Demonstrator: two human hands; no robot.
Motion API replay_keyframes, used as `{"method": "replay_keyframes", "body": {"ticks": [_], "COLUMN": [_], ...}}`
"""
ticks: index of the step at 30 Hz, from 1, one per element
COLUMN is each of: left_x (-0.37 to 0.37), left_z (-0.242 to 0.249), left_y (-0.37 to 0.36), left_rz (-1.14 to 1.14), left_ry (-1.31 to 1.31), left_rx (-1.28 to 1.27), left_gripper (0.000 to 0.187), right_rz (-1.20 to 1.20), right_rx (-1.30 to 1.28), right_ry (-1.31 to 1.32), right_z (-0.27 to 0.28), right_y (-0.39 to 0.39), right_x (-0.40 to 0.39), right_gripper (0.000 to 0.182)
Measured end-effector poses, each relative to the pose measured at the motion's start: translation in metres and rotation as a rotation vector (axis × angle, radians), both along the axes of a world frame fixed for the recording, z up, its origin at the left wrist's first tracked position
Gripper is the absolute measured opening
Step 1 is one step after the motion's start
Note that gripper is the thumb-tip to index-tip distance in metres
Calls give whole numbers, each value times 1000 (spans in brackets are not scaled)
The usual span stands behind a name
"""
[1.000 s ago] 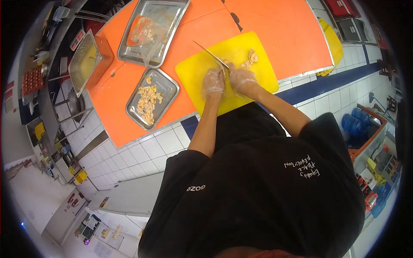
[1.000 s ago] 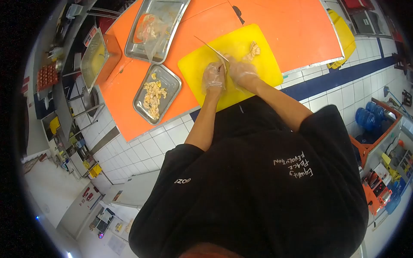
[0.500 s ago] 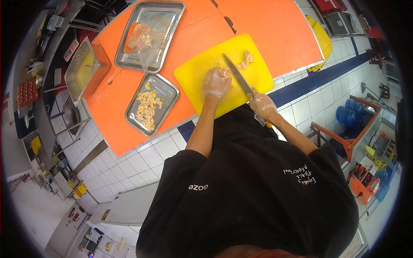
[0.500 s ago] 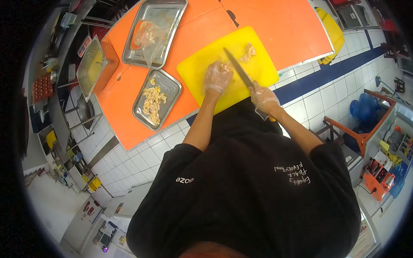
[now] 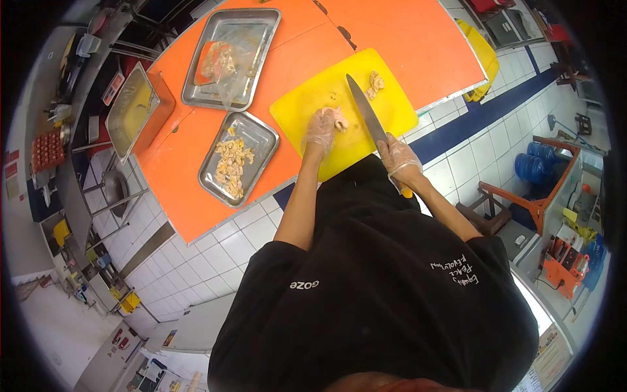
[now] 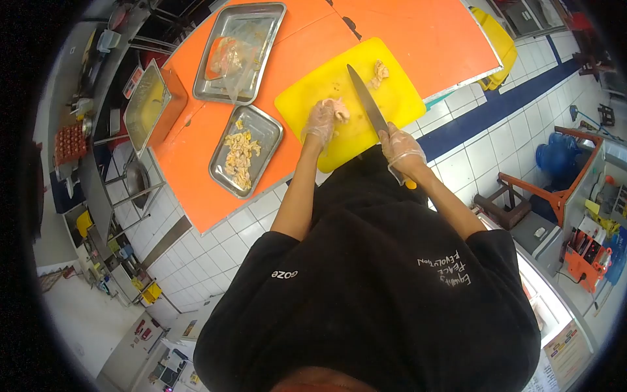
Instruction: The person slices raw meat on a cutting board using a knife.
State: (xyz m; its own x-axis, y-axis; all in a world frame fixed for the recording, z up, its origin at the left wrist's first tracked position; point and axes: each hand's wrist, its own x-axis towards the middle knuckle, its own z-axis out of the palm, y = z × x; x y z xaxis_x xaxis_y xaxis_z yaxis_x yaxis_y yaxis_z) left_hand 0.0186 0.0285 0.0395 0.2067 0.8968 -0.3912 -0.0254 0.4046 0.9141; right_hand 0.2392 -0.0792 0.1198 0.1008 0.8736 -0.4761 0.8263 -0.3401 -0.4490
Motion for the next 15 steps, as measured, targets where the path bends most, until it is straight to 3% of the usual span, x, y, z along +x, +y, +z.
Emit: {"method": "replay_keyframes", "body": {"ticks": [1, 3, 4, 7, 9, 12, 15], "left_x": [-3, -9, -12, -21, -25, -30, -25], "left_z": [5, 11, -5, -14, 6, 36, 44], "left_y": [-3, -8, -12, -25, -26, -28, -37], "left_rz": [21, 25, 21, 58, -22, -108, 22], "left_ry": [-44, 146, 147, 256, 640, 823, 738], "left_rx": [-63, -296, -292, -176, -183, -64, 97], "left_gripper": [35, 35, 35, 39, 41, 46, 43], "right_rz": [10, 16, 54, 123, 156, 201, 148], "right_rx": [-7, -10, -22, -86, -131, -134, -64], "right_ry": [13, 25, 14, -9, -29, -6, -36], "right_z": [-2, -4, -4, -1, 1, -8, -17], "right_y": [-1, -5, -7, -17, -23, -33, -32], "right_x": [-4, -10, -14, -24, -28, -26, -21], "right_gripper": [58, 56, 53, 46, 42, 39, 38]}}
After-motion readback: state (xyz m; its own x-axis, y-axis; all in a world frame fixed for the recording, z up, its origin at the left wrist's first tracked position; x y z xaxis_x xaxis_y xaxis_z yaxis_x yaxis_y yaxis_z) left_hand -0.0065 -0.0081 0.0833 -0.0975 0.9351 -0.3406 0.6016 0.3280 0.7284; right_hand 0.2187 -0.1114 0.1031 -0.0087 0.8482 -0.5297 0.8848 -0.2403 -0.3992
